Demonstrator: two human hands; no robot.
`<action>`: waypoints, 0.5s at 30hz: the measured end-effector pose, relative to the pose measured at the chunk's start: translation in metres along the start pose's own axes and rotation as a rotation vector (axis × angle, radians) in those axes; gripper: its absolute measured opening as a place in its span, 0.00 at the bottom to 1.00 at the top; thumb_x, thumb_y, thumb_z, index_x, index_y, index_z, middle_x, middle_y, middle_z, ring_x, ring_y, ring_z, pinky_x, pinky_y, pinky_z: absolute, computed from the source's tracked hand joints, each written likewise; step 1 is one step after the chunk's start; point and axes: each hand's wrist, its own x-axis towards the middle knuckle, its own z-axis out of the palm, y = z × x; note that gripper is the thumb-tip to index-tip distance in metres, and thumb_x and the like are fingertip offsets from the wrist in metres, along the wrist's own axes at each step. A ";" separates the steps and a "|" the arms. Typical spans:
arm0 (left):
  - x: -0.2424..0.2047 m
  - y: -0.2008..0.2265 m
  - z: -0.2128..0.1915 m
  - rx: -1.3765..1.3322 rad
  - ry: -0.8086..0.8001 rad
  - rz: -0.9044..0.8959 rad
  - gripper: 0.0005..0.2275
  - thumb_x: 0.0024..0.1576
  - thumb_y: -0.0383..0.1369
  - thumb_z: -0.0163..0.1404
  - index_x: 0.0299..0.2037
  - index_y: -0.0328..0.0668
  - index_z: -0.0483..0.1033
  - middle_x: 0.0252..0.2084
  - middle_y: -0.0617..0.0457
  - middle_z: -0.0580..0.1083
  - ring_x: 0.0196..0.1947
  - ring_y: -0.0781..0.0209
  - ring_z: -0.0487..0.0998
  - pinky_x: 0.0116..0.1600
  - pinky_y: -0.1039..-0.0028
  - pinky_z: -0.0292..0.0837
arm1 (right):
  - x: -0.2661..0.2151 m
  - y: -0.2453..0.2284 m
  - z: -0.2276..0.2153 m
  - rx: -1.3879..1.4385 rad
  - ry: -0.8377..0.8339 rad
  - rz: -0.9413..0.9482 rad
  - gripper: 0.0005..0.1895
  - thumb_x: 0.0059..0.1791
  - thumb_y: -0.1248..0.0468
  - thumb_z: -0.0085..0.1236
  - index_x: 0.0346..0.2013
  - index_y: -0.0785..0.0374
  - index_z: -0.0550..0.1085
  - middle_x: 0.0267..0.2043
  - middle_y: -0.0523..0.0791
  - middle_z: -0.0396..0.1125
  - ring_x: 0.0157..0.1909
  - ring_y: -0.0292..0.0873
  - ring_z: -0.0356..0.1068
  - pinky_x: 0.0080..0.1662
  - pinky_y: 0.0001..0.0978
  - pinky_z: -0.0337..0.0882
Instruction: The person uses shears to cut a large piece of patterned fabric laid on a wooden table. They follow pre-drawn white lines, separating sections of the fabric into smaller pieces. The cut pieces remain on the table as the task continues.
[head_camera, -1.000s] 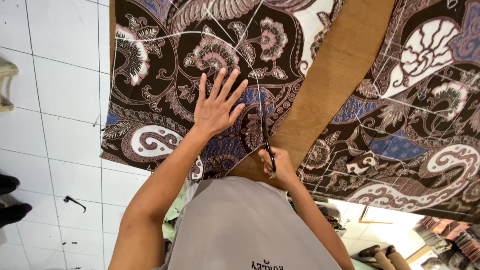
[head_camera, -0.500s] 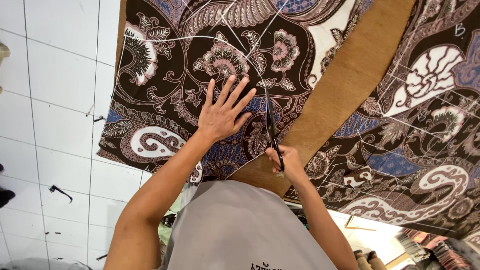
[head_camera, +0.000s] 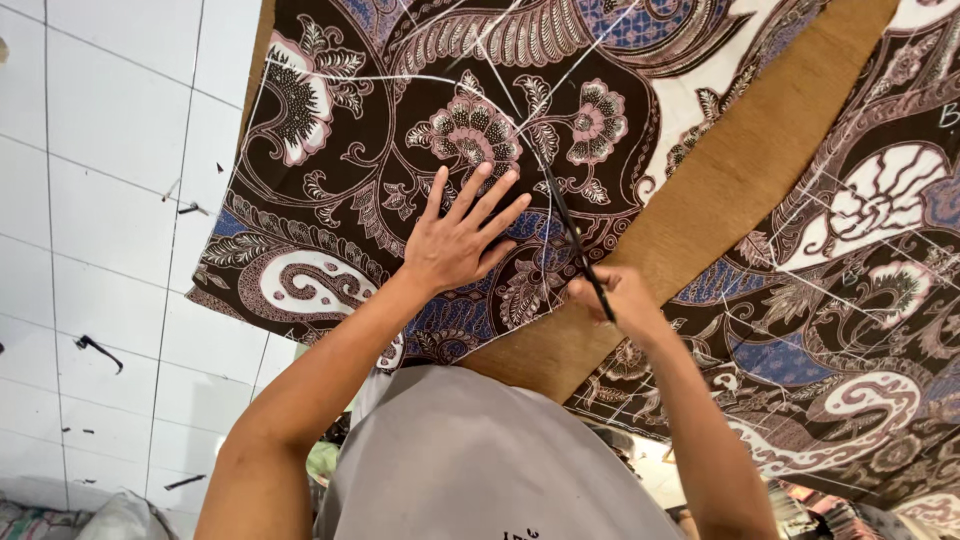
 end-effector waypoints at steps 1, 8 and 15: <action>0.000 0.000 0.000 0.006 0.015 0.004 0.28 0.67 0.55 0.44 0.77 0.65 0.56 0.80 0.57 0.51 0.79 0.53 0.48 0.78 0.42 0.34 | 0.004 -0.003 -0.006 -0.013 -0.020 -0.039 0.20 0.46 0.47 0.65 0.22 0.58 0.74 0.16 0.35 0.61 0.19 0.29 0.59 0.24 0.24 0.56; 0.001 0.000 -0.008 -0.031 0.021 -0.012 0.29 0.66 0.54 0.45 0.76 0.61 0.59 0.79 0.57 0.53 0.79 0.53 0.49 0.77 0.42 0.36 | 0.009 -0.030 -0.026 -0.166 -0.005 0.166 0.21 0.42 0.46 0.68 0.24 0.62 0.77 0.13 0.38 0.60 0.15 0.33 0.58 0.22 0.28 0.54; -0.002 -0.001 0.002 -0.063 0.043 -0.007 0.29 0.66 0.54 0.46 0.75 0.57 0.60 0.78 0.57 0.54 0.79 0.54 0.50 0.77 0.43 0.37 | 0.034 -0.041 -0.042 -0.306 -0.037 0.059 0.20 0.42 0.46 0.68 0.25 0.60 0.80 0.16 0.38 0.62 0.18 0.32 0.58 0.23 0.28 0.54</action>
